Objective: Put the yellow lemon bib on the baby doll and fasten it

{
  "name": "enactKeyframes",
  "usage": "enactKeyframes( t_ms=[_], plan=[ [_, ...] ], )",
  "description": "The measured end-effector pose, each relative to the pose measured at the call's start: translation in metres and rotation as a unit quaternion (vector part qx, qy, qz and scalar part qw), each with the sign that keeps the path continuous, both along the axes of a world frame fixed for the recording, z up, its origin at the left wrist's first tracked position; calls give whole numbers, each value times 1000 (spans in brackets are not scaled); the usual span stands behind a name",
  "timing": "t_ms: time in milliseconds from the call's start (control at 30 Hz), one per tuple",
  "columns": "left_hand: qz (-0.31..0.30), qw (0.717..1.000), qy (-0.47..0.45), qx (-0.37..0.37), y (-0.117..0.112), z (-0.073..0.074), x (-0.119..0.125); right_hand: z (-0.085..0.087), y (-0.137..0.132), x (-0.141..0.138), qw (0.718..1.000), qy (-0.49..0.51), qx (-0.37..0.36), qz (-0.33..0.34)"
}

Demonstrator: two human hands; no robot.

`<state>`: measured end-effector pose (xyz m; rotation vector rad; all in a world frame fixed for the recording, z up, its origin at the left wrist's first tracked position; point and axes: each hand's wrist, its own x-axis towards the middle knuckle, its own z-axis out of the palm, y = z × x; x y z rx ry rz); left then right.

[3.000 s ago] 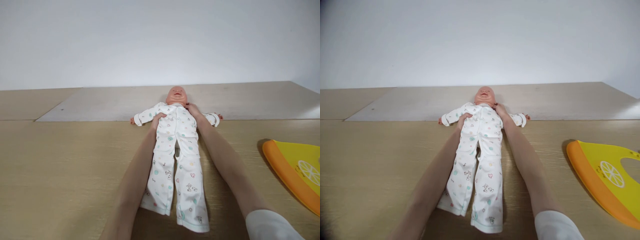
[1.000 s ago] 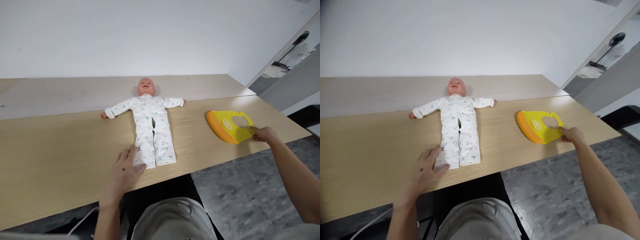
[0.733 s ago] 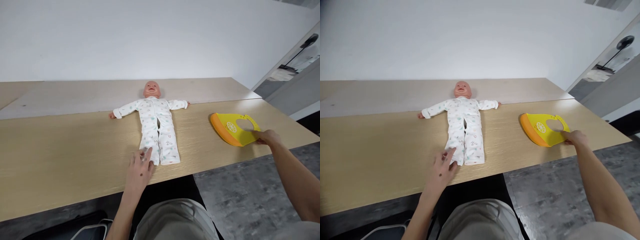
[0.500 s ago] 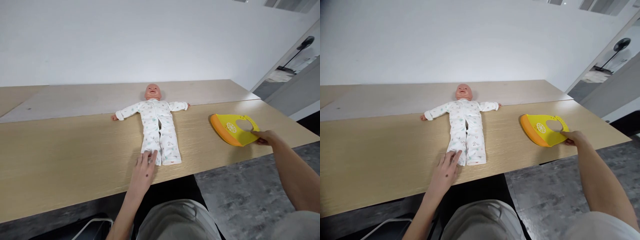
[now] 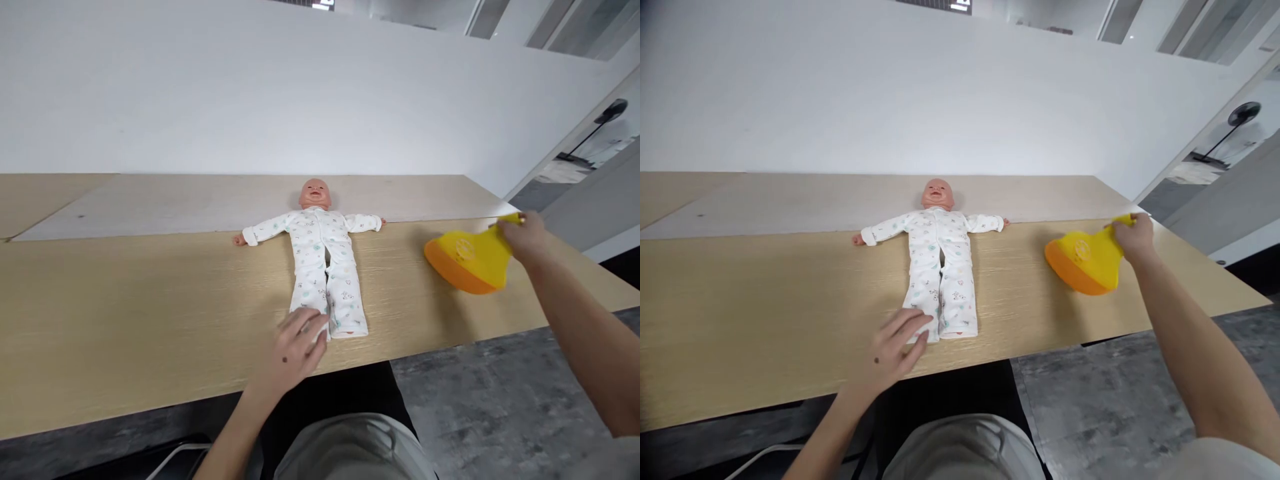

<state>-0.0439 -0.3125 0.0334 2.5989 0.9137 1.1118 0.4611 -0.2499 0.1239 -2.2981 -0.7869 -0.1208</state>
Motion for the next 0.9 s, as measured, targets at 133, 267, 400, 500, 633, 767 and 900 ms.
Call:
enactKeyframes(
  t_ms=[133, 267, 400, 500, 633, 767, 900],
  plan=[
    [45, 989, -102, -94, 32, 32, 11, 61, 31, -58, 980, 78, 138, 119],
    [109, 952, -245, -146, 73, 52, 32, 101, 56, -114, 937, 93, 216, 260],
    [158, 898, -291, -289, 106, 66, 43, 122, 67, -172, 880, 162, 249, 370],
    [185, 863, -332, -332, 122, 73, 42, 119, 66, -212, 832, 228, 254, 437],
    [56, 801, -441, -401, 139, 74, 35, 95, 61, -248, 769, 251, 221, 545],
    [-84, 731, -455, -502, 150, 71, 23, 80, 58, -261, 749, 267, 223, 564],
    [4, 781, -393, -485, 158, 70, 8, 73, 60, -262, 750, 289, 231, 548]
  ],
)
